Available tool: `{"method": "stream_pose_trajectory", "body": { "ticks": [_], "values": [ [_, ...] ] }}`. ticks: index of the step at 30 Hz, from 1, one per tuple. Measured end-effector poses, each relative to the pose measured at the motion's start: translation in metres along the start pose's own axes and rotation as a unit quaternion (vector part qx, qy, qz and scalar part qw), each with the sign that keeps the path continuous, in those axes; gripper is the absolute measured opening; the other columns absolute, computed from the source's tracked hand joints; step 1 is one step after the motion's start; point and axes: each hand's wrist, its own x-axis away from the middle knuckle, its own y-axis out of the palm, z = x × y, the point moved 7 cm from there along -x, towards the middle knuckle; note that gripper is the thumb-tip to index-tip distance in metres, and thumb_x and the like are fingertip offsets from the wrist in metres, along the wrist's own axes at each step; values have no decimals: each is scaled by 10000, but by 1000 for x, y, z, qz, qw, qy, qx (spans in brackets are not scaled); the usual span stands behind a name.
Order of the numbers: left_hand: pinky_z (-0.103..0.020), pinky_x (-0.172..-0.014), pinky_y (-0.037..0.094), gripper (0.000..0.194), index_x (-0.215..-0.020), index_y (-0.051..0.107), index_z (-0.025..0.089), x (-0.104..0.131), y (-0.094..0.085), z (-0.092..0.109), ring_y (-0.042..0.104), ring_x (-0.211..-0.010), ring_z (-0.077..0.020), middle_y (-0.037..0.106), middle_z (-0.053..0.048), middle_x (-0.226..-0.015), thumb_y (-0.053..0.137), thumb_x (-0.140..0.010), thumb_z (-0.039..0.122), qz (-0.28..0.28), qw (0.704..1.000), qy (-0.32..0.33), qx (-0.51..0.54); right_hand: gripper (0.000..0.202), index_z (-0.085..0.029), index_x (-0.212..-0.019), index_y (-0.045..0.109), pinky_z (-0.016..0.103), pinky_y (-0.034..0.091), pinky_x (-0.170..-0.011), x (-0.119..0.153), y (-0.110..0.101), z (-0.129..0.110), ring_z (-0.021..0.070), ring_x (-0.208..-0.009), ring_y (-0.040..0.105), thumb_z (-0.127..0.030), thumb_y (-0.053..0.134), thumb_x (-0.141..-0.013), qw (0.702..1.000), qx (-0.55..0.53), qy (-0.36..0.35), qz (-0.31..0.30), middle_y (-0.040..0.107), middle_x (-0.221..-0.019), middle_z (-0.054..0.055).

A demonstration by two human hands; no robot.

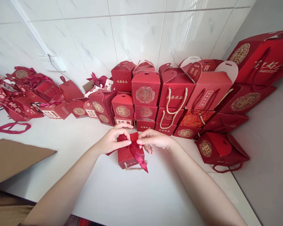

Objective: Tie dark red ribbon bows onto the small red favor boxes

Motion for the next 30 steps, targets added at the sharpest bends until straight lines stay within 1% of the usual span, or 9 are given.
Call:
{"method": "stream_pose_trajectory", "body": {
  "ticks": [3,7,12,17,21,24,26,28,30],
  "values": [
    [-397,-1086,329,224,-791,663,185,-2,9,-13,507,-1242,-254,522,-83,-1342,678,-804,408,-31,998,-32,43,344,-163,-689,541,182,386,-384,-2,-2,-1,87,-348,520,-443,637,-863,999,-15,-20,21,614,-467,-31],
    [-415,-1102,305,233,-785,684,178,-4,13,-23,495,-1267,-268,530,-102,-1353,721,-764,408,-59,993,-54,85,329,-159,-672,544,182,369,-398,-5,-5,3,83,-367,519,-412,657,-850,998,-22,-38,36,605,-466,-35],
    [-403,-1102,307,220,-784,694,182,-3,13,-24,490,-1278,-262,527,-94,-1364,725,-759,398,-67,993,-54,77,315,-151,-661,555,183,324,-409,-8,-8,10,67,-353,479,-378,658,-852,997,-40,-49,42,569,-439,-44],
    [-397,-1103,302,226,-787,693,183,-2,11,-21,483,-1287,-273,524,-97,-1374,705,-771,408,-59,996,-55,45,330,-157,-648,545,195,323,-407,-10,-8,12,66,-339,452,-403,667,-830,996,-48,-54,51,539,-436,-56],
    [-412,-1072,338,219,-813,661,180,0,6,-13,485,-1280,-287,519,-105,-1381,681,-786,397,-54,997,-47,42,350,-167,-666,530,200,323,-389,-9,-9,9,81,-331,467,-446,622,-856,995,-49,-57,68,539,-425,-53],
    [-407,-1047,363,208,-829,598,187,1,-5,-10,445,-1316,-275,555,-100,-1336,637,-829,391,-26,996,-46,78,357,-179,-693,504,190,305,-370,-7,-11,5,80,-306,445,-468,579,-888,994,-46,-63,79,528,-388,-62],
    [-381,-1040,363,213,-789,568,186,1,-13,-12,458,-1296,-253,566,-80,-1320,621,-847,384,-13,995,-50,90,356,-180,-693,494,182,300,-363,-4,-12,2,78,-306,448,-465,586,-887,994,-41,-64,77,551,-394,-54],
    [-342,-994,385,253,-731,574,173,1,-18,-15,506,-1219,-234,566,-64,-1302,622,-847,392,-21,996,-52,74,347,-172,-694,512,179,312,-366,-2,-12,-1,79,-323,467,-451,611,-875,996,-28,-61,64,576,-417,-40],
    [-300,-877,423,324,-663,581,155,2,-23,-18,568,-1033,-195,600,-58,-1171,628,-840,422,-34,997,-51,46,332,-162,-703,536,177,332,-378,0,-9,-3,76,-343,479,-435,631,-867,998,-12,-52,44,586,-440,-38]
  ]
}}
